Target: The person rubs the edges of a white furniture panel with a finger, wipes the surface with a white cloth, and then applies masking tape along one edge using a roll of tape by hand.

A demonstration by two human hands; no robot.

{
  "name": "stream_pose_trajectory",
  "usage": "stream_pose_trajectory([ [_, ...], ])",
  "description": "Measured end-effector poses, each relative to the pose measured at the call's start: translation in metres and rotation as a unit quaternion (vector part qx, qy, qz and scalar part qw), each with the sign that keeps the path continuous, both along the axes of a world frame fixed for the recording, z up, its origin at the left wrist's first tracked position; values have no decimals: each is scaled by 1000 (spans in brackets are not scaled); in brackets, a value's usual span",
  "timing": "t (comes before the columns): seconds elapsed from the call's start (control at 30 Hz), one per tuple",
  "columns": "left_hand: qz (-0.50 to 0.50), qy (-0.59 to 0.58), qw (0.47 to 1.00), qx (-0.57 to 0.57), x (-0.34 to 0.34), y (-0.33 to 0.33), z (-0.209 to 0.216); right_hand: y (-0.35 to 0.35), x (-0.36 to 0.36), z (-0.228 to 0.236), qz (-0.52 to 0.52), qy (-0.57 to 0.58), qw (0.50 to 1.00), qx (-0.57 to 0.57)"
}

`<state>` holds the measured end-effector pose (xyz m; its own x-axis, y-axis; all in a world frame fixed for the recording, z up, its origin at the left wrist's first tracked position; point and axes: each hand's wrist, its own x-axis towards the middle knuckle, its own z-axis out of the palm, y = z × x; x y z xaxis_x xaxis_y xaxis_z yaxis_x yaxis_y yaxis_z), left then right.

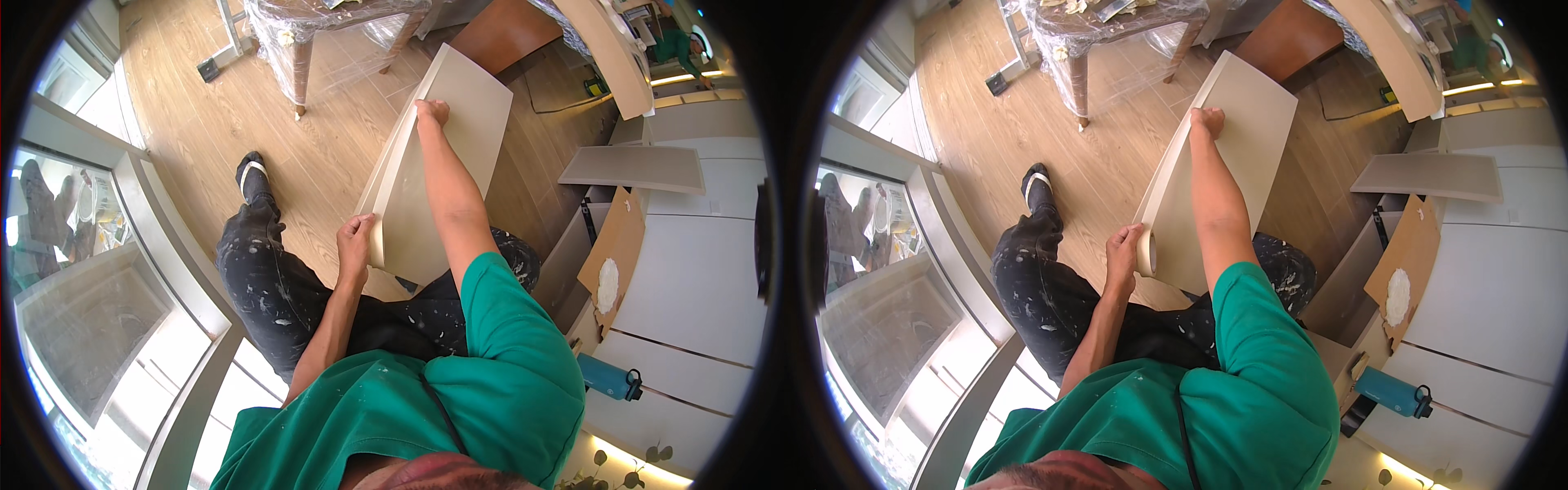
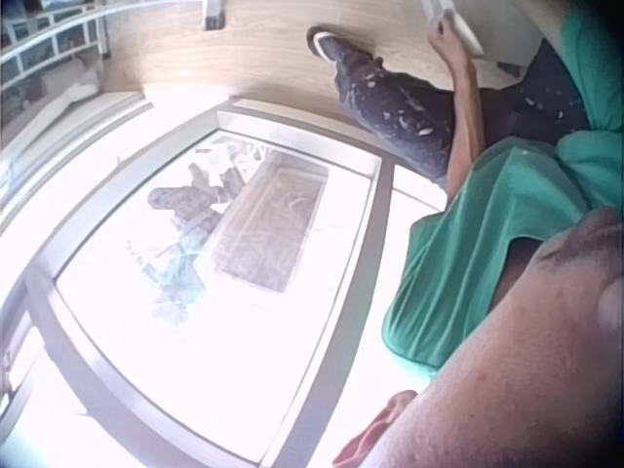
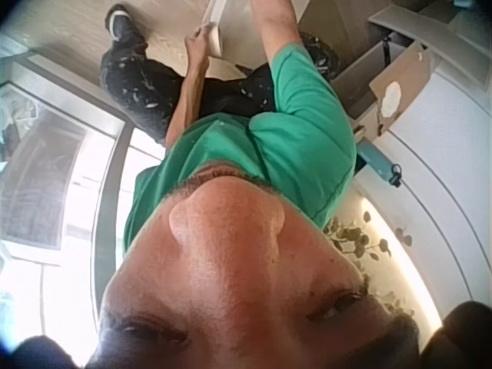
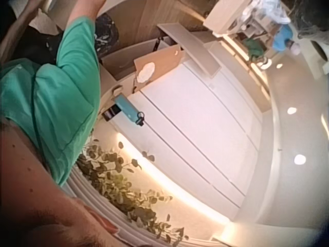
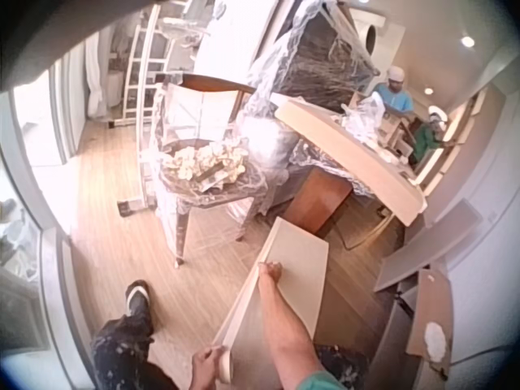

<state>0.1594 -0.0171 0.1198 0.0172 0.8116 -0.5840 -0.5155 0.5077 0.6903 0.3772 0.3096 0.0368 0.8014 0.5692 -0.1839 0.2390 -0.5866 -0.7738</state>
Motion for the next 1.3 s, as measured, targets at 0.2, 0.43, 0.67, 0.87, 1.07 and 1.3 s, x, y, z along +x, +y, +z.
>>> stream_pose_trajectory([
  [0.2,20,0,1000,-17,-3,0,5,-1,-8,-2,16,-8,1000,-12],
  [0.43,7,15,1000,-12,-1,0,8,-2,-1,18,55,-47,995,-66],
  [0.67,21,22,1000,-7,-6,0,3,-37,-27,60,233,-280,926,-99],
  [0.87,-10,43,999,-25,-1,1,0,-37,4,-3,437,-408,801,-11],
  [1.07,-17,61,996,-58,-8,4,8,42,40,0,439,-354,824,-54],
  [1.3,-14,38,994,-99,-8,2,10,155,94,1,427,-331,836,-98],
])
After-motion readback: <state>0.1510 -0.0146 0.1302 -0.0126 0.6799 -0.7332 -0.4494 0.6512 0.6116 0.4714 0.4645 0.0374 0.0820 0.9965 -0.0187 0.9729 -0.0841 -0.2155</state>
